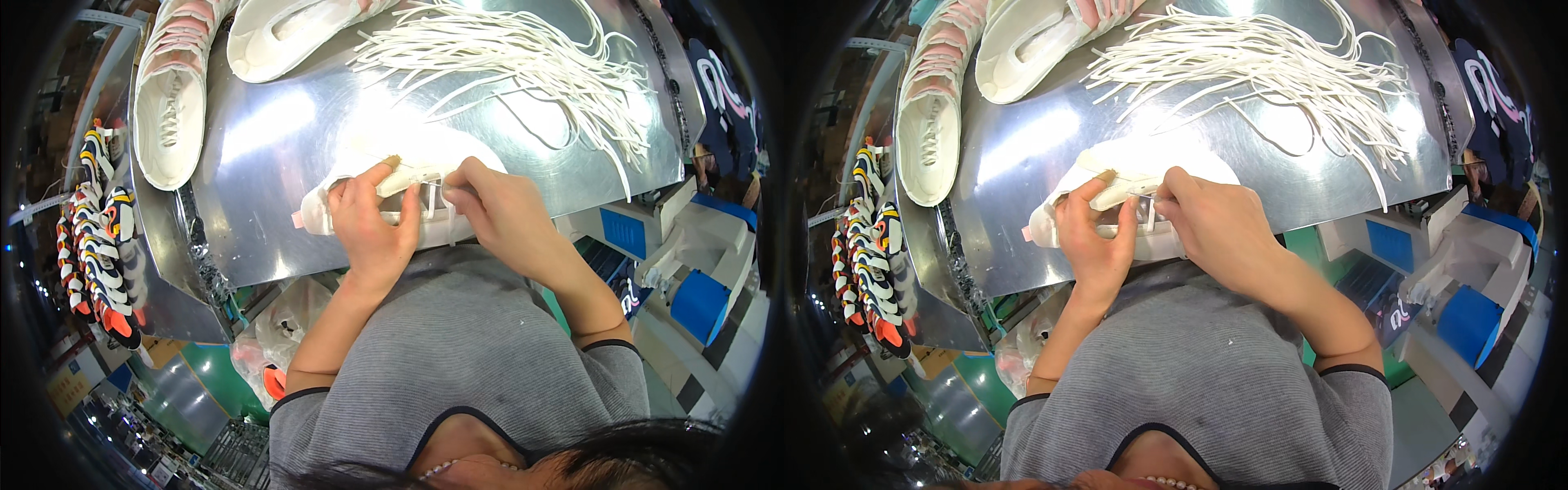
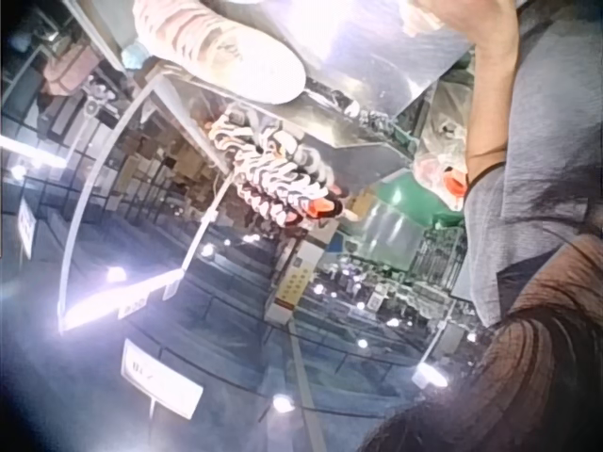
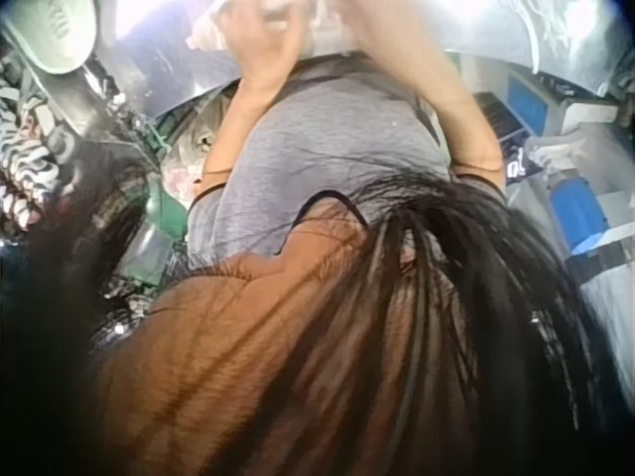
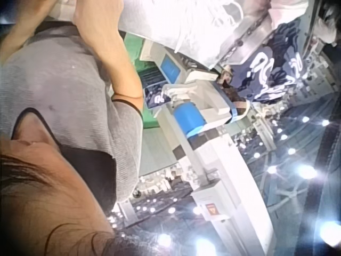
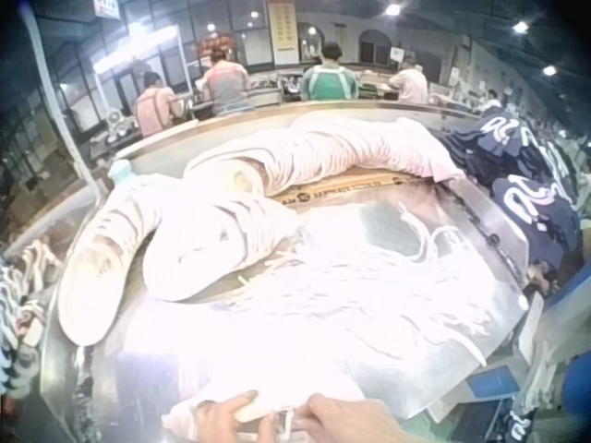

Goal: The person laces a white shoe upper by threading a long white lace through several eyelets using their hands. The person pulls the lace through and repeats the action for multiple eyelets on the same shoe upper, then moves it aside to begin another.

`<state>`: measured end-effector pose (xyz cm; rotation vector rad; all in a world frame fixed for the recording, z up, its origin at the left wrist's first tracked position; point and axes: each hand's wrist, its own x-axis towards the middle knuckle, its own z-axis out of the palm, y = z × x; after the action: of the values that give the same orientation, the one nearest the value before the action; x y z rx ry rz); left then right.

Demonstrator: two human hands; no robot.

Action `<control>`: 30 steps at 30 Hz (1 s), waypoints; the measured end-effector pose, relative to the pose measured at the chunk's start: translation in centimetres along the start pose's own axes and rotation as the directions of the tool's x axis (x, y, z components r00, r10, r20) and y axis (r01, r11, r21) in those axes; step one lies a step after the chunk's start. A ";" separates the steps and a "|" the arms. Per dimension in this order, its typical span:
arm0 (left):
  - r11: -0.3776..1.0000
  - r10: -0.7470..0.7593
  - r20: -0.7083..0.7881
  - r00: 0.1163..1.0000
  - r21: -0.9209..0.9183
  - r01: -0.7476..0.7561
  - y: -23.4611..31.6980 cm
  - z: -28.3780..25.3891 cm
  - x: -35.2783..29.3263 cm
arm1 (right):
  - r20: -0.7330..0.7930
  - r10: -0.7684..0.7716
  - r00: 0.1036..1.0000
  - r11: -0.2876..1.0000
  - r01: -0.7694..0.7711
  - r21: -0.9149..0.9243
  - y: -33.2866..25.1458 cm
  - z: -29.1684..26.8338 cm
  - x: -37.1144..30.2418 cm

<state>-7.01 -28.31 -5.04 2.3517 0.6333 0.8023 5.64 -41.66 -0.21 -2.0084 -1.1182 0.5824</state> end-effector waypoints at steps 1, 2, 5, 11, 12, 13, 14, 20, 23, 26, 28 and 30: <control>1.000 -0.008 0.005 1.000 -0.005 0.008 0.1 -0.1 0.1 | 0.005 -0.005 1.000 1.000 0.005 -0.007 0.1 0.0 0.0; 1.000 -0.013 0.011 1.000 -0.009 0.013 0.1 -0.2 0.2 | 0.007 -0.012 1.000 1.000 0.012 -0.013 0.1 0.0 0.2; 1.000 0.003 0.019 1.000 -0.008 -0.003 0.0 -0.1 0.0 | 0.019 -0.012 1.000 1.000 0.012 -0.020 0.5 0.2 0.4; 0.967 0.233 0.098 0.968 0.083 -0.241 1.3 -0.3 0.0 | -0.004 -0.093 0.996 0.987 0.091 -0.135 0.4 2.8 1.9; 0.977 0.204 0.094 0.974 0.042 -0.209 1.1 -0.2 0.0 | -0.017 -0.118 0.993 0.981 0.114 -0.156 0.4 3.4 2.2; 0.984 0.176 0.093 0.980 0.000 -0.176 0.5 0.0 0.0 | 0.009 -0.097 0.995 0.981 0.097 -0.169 0.5 3.7 2.5; 0.990 0.142 0.089 0.986 -0.038 -0.139 0.0 0.1 0.1 | 0.023 -0.087 0.996 0.981 0.089 -0.171 0.4 3.3 2.5; 0.721 -0.343 0.281 0.896 -0.533 0.443 0.0 -0.7 1.2 | -0.056 0.129 0.990 0.991 -0.131 -0.024 0.4 -2.1 -0.5; 0.753 -0.341 0.286 0.895 -0.487 0.443 0.5 -0.1 2.0 | -0.183 0.116 0.976 0.993 -0.110 0.039 3.0 0.1 -0.6; 0.521 -0.431 0.414 0.801 -0.611 0.596 0.0 -0.7 2.5 | -0.276 0.107 0.955 0.974 -0.156 -0.162 3.5 1.4 0.2; 0.555 -0.411 0.404 0.817 -0.600 0.576 0.3 -1.4 2.8 | -0.295 0.138 0.945 0.981 -0.171 -0.088 4.2 1.5 0.7; 0.671 -0.389 0.372 0.843 -0.512 0.536 1.4 -2.0 3.1 | -0.359 0.090 0.929 0.995 -0.101 -0.014 5.5 1.6 1.2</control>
<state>-5.83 -26.79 -1.64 1.5559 0.7106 0.3916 7.97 -41.87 -5.53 -2.0994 -0.8157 0.2301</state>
